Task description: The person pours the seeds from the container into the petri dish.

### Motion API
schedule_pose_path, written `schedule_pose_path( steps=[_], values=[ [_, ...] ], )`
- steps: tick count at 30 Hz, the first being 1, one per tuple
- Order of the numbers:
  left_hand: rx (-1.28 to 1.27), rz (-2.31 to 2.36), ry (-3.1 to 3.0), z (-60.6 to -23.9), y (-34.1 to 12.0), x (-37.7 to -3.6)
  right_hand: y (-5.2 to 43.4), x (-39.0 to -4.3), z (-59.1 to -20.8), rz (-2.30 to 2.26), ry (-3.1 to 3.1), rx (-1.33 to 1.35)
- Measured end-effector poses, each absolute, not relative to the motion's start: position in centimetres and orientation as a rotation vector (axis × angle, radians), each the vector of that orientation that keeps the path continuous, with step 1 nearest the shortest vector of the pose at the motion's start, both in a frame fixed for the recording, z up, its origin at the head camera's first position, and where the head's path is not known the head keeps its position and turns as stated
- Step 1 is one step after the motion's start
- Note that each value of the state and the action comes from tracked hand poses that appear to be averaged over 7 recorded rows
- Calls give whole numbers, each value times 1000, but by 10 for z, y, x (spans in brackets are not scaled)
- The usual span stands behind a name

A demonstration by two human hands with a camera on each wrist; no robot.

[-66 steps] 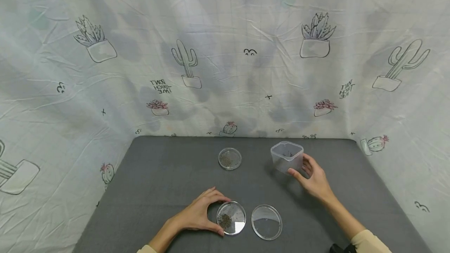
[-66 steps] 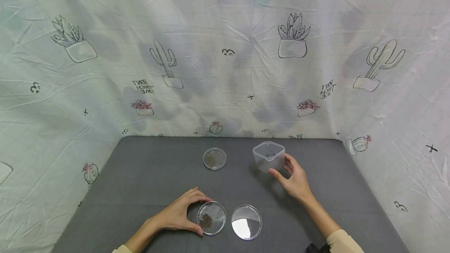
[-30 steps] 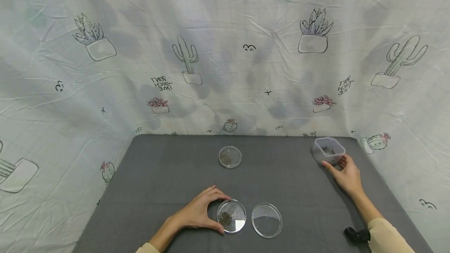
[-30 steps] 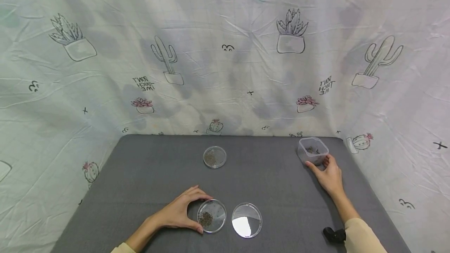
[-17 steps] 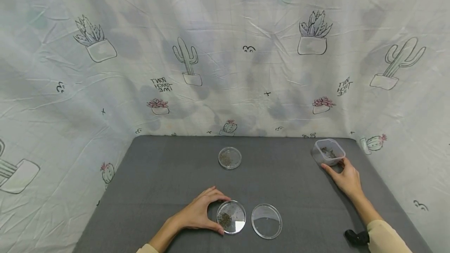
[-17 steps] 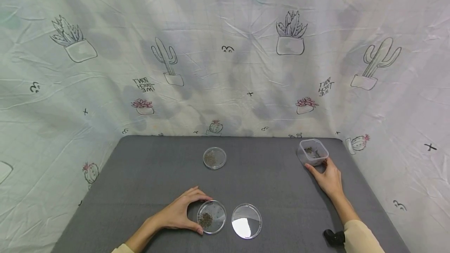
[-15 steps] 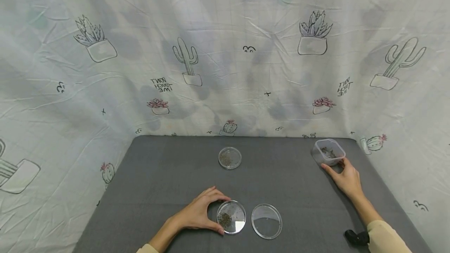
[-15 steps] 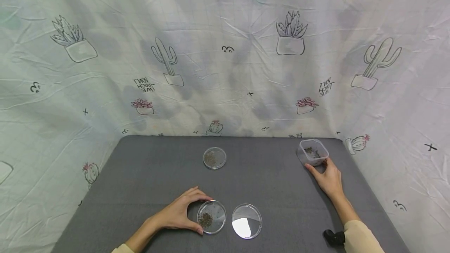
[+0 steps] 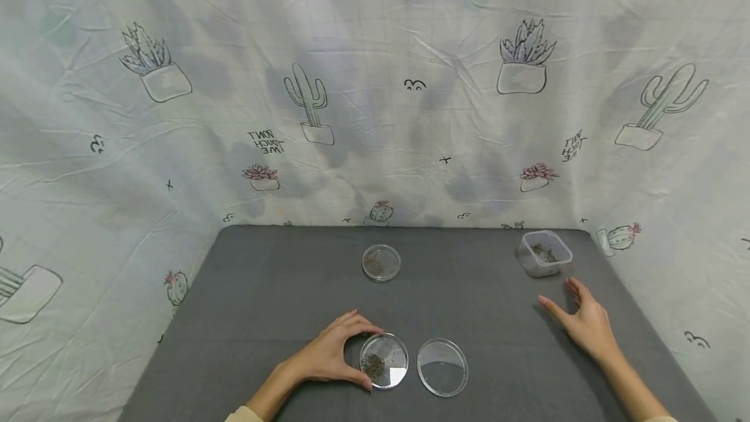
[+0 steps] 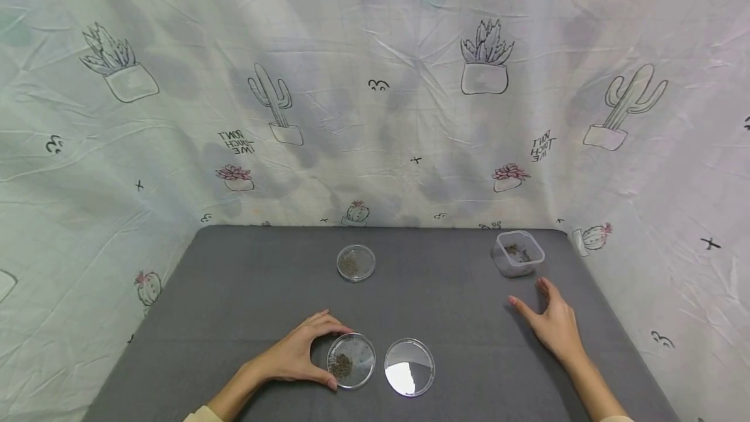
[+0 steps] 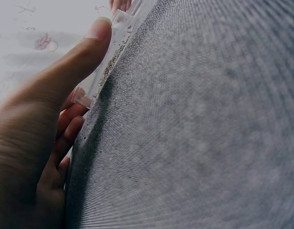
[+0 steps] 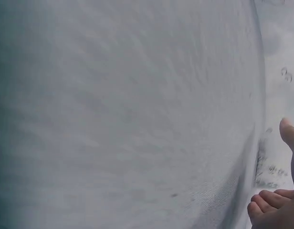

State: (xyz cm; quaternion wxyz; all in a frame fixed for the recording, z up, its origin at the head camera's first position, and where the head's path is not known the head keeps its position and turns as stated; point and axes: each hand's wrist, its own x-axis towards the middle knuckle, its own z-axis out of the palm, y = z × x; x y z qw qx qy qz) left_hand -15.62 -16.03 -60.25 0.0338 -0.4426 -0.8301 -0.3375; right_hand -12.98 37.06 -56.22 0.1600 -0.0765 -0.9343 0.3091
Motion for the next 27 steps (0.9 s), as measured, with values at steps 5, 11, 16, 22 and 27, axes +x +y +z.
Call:
schedule_pose_path(
  steps=[5, 11, 16, 22, 27],
  values=[
    [-1357, -1038, -2564, -603, -160, -156, 358, -114, -560, 917, -2682, -171],
    [-1354, -1040, -2577, -600, -159, -156, 333, -101, -559, 995, -2659, -2],
    [-1335, -1037, -2591, -601, -159, -156, 307, -91, -568, 1246, -2625, 319],
    [-1349, -1028, -2567, -603, -158, -157, 279, -83, -582, 1249, -2590, 670],
    [-1344, -1029, -2573, -602, -158, -157, 263, -80, -589, 929, -2587, 756]
  ],
)
